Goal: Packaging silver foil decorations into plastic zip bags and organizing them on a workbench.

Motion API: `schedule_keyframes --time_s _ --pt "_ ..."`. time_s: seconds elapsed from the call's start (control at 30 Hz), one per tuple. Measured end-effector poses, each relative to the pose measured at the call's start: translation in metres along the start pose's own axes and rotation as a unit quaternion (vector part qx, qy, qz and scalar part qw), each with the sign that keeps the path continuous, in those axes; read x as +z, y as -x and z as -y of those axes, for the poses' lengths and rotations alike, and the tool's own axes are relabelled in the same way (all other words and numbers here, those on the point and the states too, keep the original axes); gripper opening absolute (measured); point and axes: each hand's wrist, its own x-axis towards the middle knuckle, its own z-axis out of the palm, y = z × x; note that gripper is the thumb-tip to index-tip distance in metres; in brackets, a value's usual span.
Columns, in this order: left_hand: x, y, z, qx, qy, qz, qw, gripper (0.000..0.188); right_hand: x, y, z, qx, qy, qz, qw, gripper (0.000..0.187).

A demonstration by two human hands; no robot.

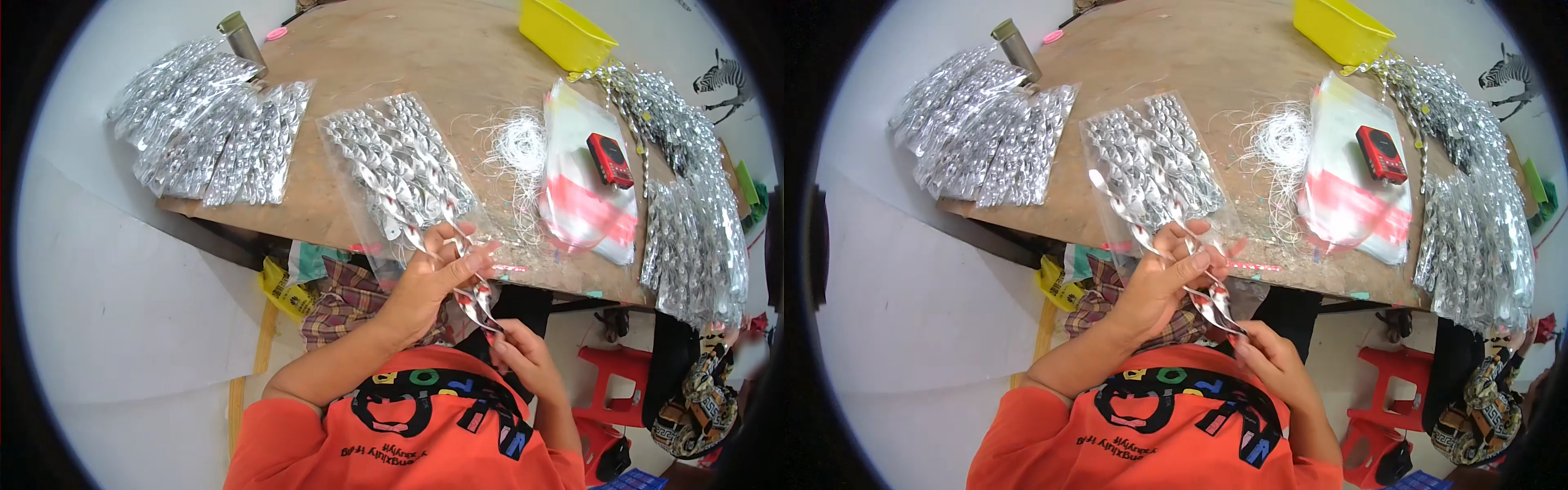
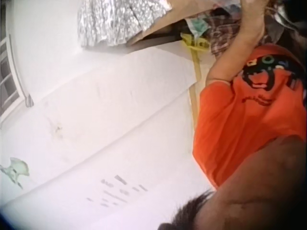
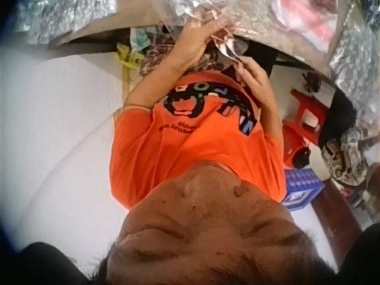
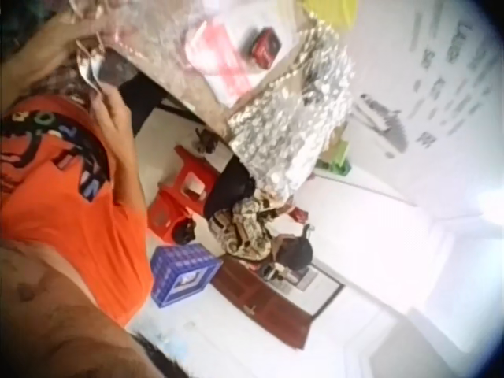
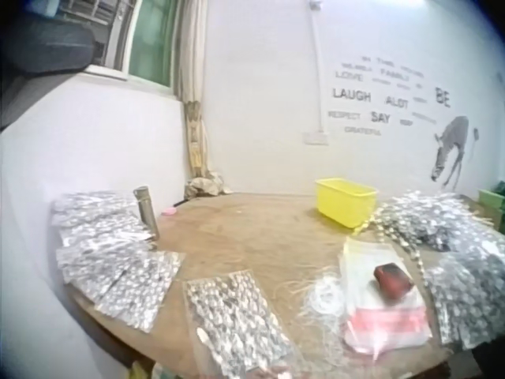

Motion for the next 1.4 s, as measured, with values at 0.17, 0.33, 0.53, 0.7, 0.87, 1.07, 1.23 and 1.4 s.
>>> schedule_keyframes --time_s 0.17,0.33,0.53,0.7,0.87,1.07,1.23,1.4 --pt "0.001 0.014 0.026 -0.146 0.057 0.080 0.984 0.019 -0.014 0.042 -0.006 0.047 0.035 -0.019 0.998 0.037" --pt "-0.012 0.019 0.062 -0.257 0.146 0.213 0.931 0.018 -0.043 0.072 -0.010 0.124 -0.006 -0.034 0.992 0.037" --pt "-0.013 0.024 0.076 -0.343 0.138 0.211 0.905 0.018 -0.060 0.087 -0.013 0.172 0.063 -0.014 0.983 0.037" --pt "-0.035 0.016 0.063 -0.307 0.166 0.178 0.920 0.024 -0.038 0.062 -0.010 0.173 0.011 -0.012 0.985 0.035" --pt "-0.053 0.016 0.051 -0.288 0.182 0.163 0.926 0.032 -0.017 0.038 0.001 0.142 -0.028 -0.001 0.989 0.030" --pt "-0.057 0.039 0.030 -0.262 -0.120 0.246 0.925 0.066 0.002 0.010 0.015 0.093 -0.009 -0.013 0.995 0.031" --pt "-0.056 0.066 -0.027 -0.132 -0.397 0.120 0.900 0.030 0.017 -0.020 0.015 0.054 -0.032 -0.001 0.998 0.039" --pt "-0.064 0.052 -0.034 0.283 -0.597 -0.124 0.740 0.033 0.035 -0.044 0.025 0.031 -0.088 -0.007 0.996 0.044"
